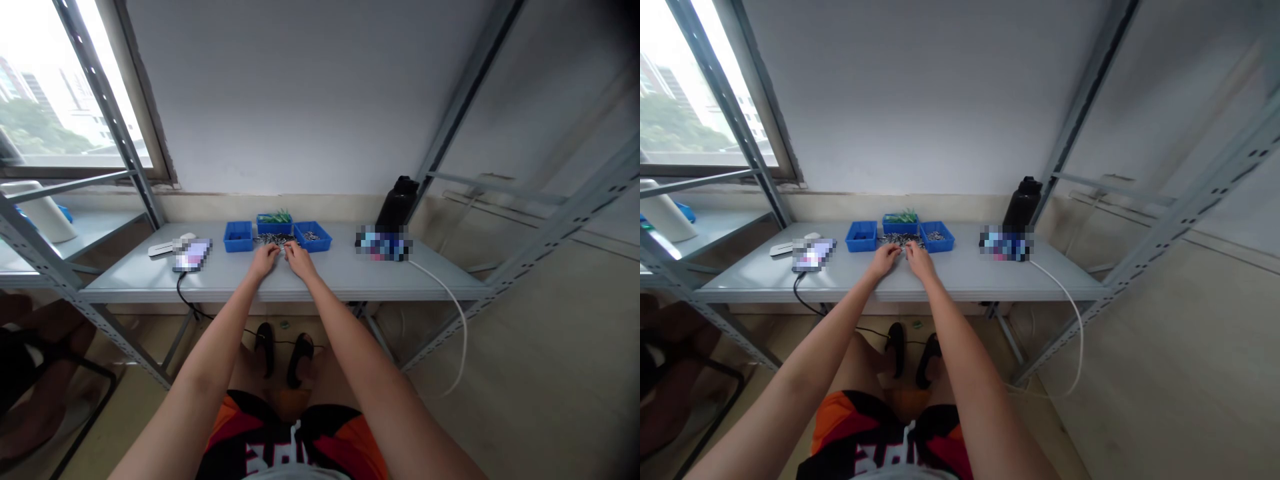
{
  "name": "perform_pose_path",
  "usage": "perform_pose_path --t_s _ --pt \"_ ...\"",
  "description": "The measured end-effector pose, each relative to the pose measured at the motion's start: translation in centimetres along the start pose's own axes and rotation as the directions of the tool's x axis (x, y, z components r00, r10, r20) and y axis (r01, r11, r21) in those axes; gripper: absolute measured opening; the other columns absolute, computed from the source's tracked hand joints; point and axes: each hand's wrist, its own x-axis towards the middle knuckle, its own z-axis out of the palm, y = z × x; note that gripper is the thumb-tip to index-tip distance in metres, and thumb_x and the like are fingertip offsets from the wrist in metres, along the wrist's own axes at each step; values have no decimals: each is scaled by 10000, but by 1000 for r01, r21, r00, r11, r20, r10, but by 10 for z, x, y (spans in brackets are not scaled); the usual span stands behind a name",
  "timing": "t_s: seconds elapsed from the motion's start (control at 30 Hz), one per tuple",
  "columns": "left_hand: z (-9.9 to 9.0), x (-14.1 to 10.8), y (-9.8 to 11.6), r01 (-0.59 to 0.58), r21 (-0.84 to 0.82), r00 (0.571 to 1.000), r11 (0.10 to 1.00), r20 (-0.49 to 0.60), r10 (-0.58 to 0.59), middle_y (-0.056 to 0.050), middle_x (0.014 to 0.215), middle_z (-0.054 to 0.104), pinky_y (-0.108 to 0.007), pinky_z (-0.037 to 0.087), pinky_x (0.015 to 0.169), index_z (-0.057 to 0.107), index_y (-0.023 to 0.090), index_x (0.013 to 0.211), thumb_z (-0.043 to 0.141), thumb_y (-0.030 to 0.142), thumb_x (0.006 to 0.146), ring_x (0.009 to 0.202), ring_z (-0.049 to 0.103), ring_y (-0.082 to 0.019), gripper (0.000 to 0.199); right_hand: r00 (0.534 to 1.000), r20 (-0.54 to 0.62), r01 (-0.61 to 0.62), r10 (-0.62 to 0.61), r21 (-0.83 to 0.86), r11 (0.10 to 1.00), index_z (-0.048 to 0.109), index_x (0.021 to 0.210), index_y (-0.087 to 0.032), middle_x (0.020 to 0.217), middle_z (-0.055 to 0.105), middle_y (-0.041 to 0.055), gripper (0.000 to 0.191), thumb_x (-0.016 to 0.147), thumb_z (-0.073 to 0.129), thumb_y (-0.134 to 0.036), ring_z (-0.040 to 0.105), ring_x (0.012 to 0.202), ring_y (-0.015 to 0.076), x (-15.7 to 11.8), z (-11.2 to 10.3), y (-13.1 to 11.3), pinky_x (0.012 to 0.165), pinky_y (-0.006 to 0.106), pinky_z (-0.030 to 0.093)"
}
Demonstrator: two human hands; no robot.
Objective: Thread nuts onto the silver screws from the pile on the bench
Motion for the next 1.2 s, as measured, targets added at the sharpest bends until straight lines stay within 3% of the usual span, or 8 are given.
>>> perform_pose_path --t_s 0.3,0.67,1.2 --pt "0 0 0 16 -4 1000 1000 -2 -16 -70 815 708 -274 448 738 695 143 832 520 249 844 762 602 -185 205 1000 -20 8 -7 57 998 624 941 -224 728 674 14 181 920 462 -303 621 730 181 3 4 7 741 273 439" --pt "-3 -1 6 121 25 989 992 -84 -119 -75 803 713 -288 460 732 693 149 848 504 264 852 742 605 -187 222 997 -64 -25 35 152 988 556 935 -232 704 654 -5 200 943 382 -330 583 637 162 6 6 13 682 258 423" --pt "-4 -2 9 121 11 989 993 -88 -120 -50 730 683 -269 434 674 679 147 788 526 265 836 692 576 -171 199 997 -18 -78 81 134 988 568 958 -230 698 652 -10 182 938 408 -313 602 665 162 6 5 12 724 269 451"
